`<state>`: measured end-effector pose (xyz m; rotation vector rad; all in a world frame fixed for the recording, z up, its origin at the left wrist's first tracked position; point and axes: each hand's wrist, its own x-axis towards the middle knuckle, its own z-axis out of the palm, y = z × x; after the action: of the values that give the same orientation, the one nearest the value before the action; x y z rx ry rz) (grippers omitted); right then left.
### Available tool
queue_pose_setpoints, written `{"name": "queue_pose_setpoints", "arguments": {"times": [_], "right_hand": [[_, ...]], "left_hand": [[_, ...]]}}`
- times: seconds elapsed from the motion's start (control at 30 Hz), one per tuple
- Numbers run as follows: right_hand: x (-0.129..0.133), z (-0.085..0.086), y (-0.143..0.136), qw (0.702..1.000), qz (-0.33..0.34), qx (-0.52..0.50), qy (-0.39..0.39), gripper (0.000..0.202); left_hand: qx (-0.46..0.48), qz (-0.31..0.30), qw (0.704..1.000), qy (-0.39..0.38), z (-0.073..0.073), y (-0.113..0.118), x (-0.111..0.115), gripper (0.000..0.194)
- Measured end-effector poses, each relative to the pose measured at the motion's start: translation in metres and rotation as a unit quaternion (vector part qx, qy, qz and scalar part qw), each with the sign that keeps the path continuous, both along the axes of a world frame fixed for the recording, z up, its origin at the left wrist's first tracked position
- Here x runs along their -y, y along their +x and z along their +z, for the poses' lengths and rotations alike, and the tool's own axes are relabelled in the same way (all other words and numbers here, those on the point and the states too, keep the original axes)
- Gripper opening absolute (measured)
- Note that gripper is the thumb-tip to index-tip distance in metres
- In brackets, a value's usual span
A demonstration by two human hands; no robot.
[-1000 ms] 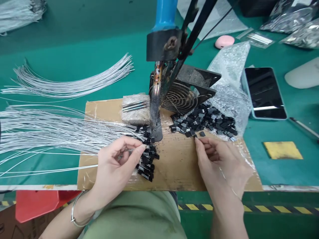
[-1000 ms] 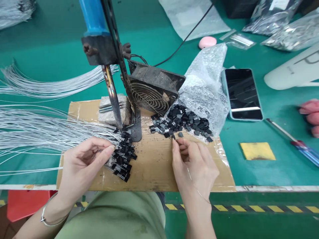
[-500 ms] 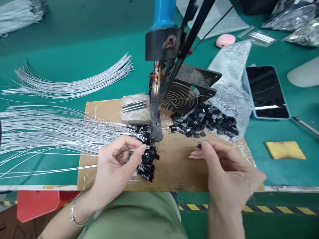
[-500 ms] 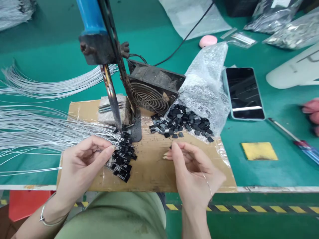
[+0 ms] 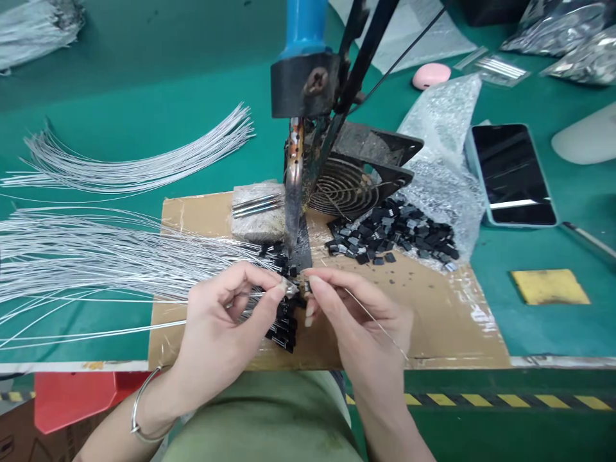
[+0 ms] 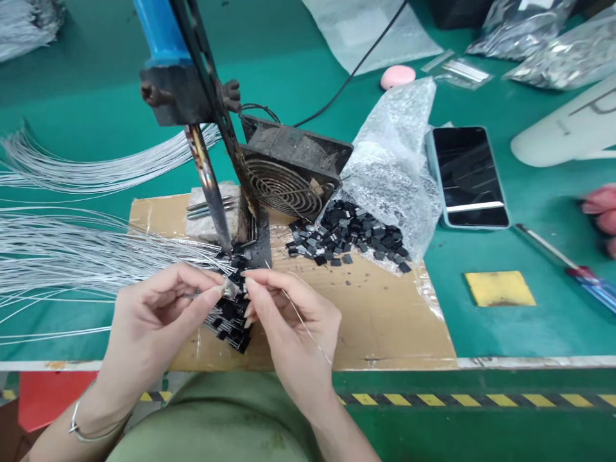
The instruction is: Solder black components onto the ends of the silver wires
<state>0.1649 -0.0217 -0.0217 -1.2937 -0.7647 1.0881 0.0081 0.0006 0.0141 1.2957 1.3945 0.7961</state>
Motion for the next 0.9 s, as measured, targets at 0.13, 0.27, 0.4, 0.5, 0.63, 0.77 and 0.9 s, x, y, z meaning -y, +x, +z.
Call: {"name": "queue_pose_setpoints", "arguments": {"times": [0.13,0.27,0.4,0.5,0.63,0.77,0.9], "right_hand": [[0.0026,-0.0022,-0.0057,0.999,0.021,-0.025,0.004,0.012],[0.0051,-0.0038,-0.0081,0.999,0.018,-0.036,-0.013,0.009],[0.0041,-0.0039,-0.0083,0.998,0.026,-0.049,-0.024,0.01],[0.0032,-0.0045,-0.0086,0.998,0.028,-0.053,-0.026,0.01],[0.0033,-0.0051,-0.0094,0.998,0.024,-0.053,-0.026,0.009],[0.0042,-0.0046,-0.009,0.999,0.022,-0.041,-0.027,0.008],[0.0082,-0.0068,-0.0065,0.999,0.038,0.019,-0.01,0.018]], "left_hand": [[0.029,-0.014,0.999,-0.003,0.0028,0.0014,-0.0024,0.012],[0.028,-0.016,0.999,-0.009,0.0021,0.0017,-0.0024,0.013],[0.028,-0.013,0.999,-0.007,0.001,0.0026,-0.0022,0.013],[0.033,-0.011,0.999,-0.012,0.0012,0.0033,-0.0024,0.013],[0.041,-0.005,0.999,-0.012,0.0014,0.0048,-0.0032,0.013],[0.049,-0.005,0.999,-0.01,0.0027,0.0061,-0.0053,0.014],[0.034,0.0,0.999,-0.02,0.0039,0.0063,-0.0079,0.014]]}}
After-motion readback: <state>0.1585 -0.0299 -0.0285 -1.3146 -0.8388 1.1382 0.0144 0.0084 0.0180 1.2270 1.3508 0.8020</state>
